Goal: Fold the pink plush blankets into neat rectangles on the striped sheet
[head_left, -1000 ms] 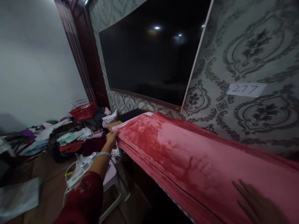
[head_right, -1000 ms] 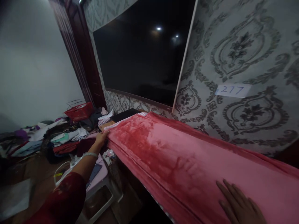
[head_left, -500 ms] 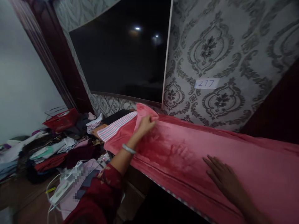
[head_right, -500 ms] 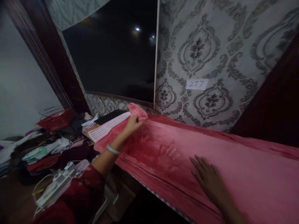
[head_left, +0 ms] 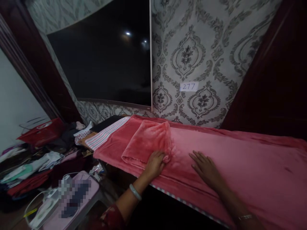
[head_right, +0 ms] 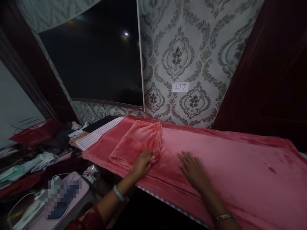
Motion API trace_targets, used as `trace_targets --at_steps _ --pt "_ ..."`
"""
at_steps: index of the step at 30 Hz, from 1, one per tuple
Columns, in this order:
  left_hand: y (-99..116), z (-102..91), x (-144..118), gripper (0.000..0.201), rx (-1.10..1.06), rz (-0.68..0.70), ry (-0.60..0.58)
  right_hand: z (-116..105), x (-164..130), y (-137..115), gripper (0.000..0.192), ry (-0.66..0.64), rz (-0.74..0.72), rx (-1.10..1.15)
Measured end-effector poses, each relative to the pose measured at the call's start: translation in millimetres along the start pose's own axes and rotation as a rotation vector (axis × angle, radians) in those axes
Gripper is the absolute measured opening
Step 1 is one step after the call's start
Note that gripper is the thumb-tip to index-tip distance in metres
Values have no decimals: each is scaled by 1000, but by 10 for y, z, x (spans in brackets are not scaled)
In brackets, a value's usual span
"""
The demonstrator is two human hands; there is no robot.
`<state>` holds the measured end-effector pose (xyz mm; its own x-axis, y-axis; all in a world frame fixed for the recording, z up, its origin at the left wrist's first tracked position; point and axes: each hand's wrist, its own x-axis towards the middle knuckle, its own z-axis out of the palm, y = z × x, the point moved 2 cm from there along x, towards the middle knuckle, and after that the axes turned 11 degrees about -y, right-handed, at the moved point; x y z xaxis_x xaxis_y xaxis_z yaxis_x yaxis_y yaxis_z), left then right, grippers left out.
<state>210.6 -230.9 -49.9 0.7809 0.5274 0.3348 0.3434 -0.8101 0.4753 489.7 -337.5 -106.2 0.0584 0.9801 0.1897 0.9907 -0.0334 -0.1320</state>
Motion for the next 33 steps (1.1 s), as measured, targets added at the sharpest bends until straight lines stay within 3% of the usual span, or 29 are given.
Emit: trace_targets --at_steps 3,6,11,14,19,21,25,29,33 --pt "16 -105 26 35 -156 16 140 -17 11 -16 52 -23 17 10" --pt "108 -203 14 33 -128 63 222 -24 10 -24 52 -23 27 26" --pt "202 -41 -121 38 152 119 -59 -23 51 37 51 32 12 155" --pt "141 71 -206 47 223 93 -37 -128 226 51 51 99 45 406" --pt "103 101 -209 45 265 149 46 -369 903 -121 44 143 225 1154" --pt "122 96 -203 45 277 172 84 -393 1248 -216 37 104 282 1301" --pt "144 102 -220 47 297 197 171 -339 1899 -303 28 55 346 1365" --pt "129 123 -223 45 360 236 270 -246 2448 -299 34 1 420 1378" --pt "98 150 -189 32 430 289 354 -120 2875 -306 39 -12 456 1359"
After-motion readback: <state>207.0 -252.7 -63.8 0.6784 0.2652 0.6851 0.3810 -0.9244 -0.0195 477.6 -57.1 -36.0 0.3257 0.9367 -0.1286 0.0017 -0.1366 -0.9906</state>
